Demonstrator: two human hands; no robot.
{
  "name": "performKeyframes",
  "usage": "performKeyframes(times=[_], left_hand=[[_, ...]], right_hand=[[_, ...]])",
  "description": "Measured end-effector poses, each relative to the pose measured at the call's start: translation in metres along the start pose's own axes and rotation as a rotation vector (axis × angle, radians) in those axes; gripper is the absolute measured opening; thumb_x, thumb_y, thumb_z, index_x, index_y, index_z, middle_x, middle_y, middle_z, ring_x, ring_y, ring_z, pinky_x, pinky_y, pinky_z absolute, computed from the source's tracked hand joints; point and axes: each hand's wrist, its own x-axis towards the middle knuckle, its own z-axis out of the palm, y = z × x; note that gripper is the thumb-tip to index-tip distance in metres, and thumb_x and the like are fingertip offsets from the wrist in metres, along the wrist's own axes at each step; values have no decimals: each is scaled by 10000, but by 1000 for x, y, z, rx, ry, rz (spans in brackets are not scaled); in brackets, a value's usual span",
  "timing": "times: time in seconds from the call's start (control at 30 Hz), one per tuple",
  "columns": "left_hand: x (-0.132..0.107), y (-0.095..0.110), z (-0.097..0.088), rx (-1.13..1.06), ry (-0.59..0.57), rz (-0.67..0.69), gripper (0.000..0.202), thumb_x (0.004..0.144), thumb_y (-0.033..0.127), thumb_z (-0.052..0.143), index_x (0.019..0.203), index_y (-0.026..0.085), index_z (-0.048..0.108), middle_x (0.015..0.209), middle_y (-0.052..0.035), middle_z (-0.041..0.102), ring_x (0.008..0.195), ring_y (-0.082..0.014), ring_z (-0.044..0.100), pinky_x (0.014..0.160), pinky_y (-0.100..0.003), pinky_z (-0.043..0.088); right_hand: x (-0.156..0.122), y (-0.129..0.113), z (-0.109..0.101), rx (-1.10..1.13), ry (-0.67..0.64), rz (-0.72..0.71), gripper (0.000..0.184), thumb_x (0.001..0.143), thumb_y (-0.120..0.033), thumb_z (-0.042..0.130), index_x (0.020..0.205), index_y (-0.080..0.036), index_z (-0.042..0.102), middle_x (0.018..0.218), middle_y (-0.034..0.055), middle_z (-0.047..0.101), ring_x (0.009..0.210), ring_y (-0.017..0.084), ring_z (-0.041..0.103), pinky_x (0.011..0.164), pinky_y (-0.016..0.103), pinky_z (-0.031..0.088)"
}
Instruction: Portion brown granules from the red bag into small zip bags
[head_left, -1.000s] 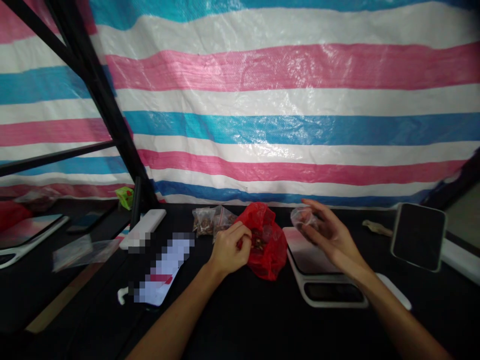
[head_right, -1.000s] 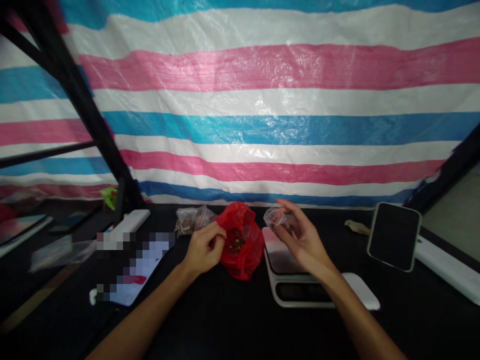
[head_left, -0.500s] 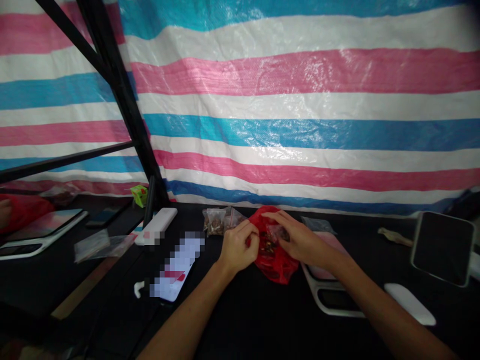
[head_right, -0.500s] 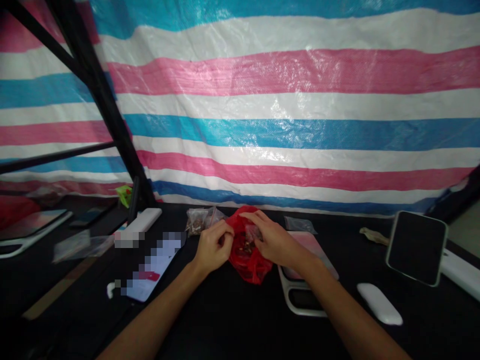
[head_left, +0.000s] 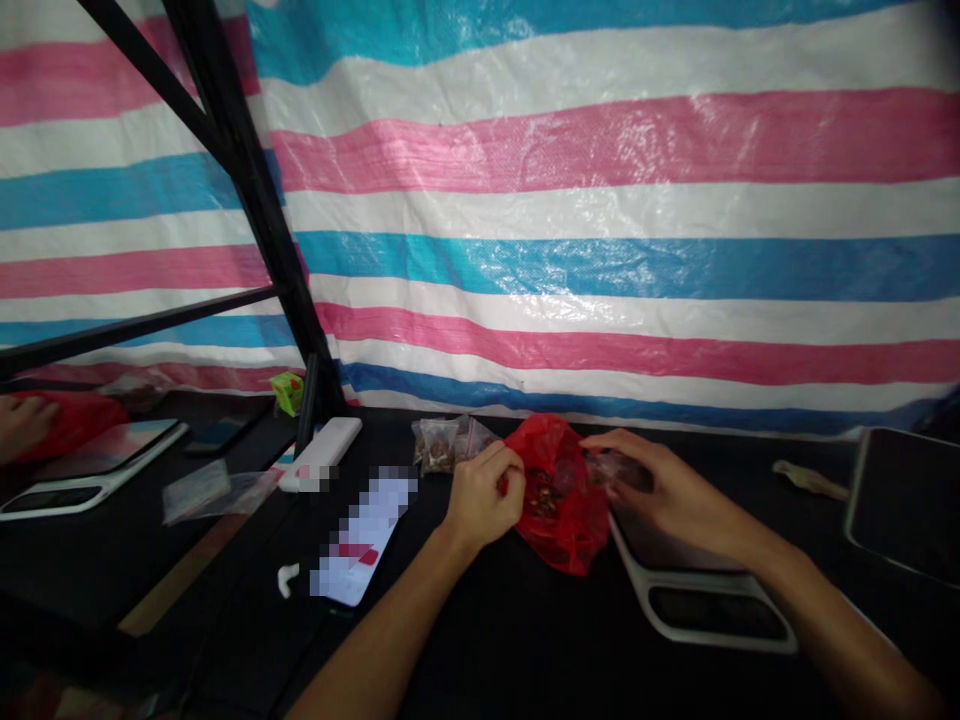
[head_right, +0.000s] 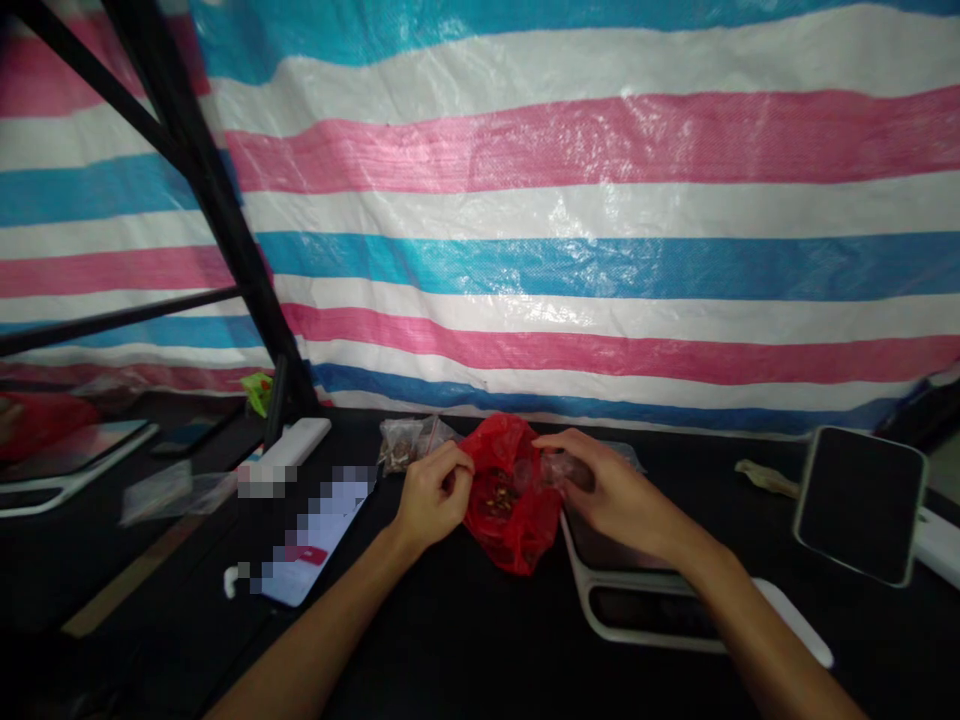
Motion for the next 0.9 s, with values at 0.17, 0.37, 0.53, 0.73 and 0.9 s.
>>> performKeyframes(times=[0.17, 0.37, 0.53, 0.73, 0.9], left_hand=[[-2, -1, 2, -12, -16, -2, 216, 867, 36, 485, 763, 195, 589, 738, 4, 594, 629, -106, 538, 599, -241, 380], [-3, -4, 1, -1, -9, -8, 222, 878, 44, 483, 760, 197, 590, 727, 3, 584, 648, -115, 546, 633, -246, 402], [-4, -6, 0, 1, -26, -2, 224, 886, 49, 482, 761, 199, 590, 722, 5, 579, 644, -116, 549, 635, -250, 408], [-2, -5, -1, 66, -103, -9, 207, 875, 53, 491, 796, 209, 601, 776, -5, 615, 739, -148, 603, 702, -278, 459], [4, -2, -5, 230, -130, -44, 204, 852, 101, 563, 986, 223, 657, 1032, -63, 624, 1027, -243, 584, 928, -404, 501]], right_hand=[[-29, 26, -22, 3, -53, 81, 650, 742, -106, 586, 1359, -307, 616, 1422, 68, 624, 1322, 317, 576, 1131, 487, 432], [-47, 45, -34, 69, 233, 97, 549, 784, -230, 575, 1323, -305, 651, 1399, 68, 642, 1334, 335, 556, 1145, 481, 401], [-47, 50, -40, 22, 377, 138, 414, 795, -222, 541, 1171, -281, 706, 1244, 54, 714, 1208, 305, 631, 1079, 457, 448], [-9, 19, -24, -218, 155, 78, 270, 900, -318, 574, 1089, -252, 755, 1150, 78, 775, 1097, 304, 695, 1031, 494, 482], [32, -12, 1, -326, -131, -39, 384, 842, -101, 505, 1034, -294, 776, 1139, 22, 790, 1176, 270, 666, 1140, 554, 343]])
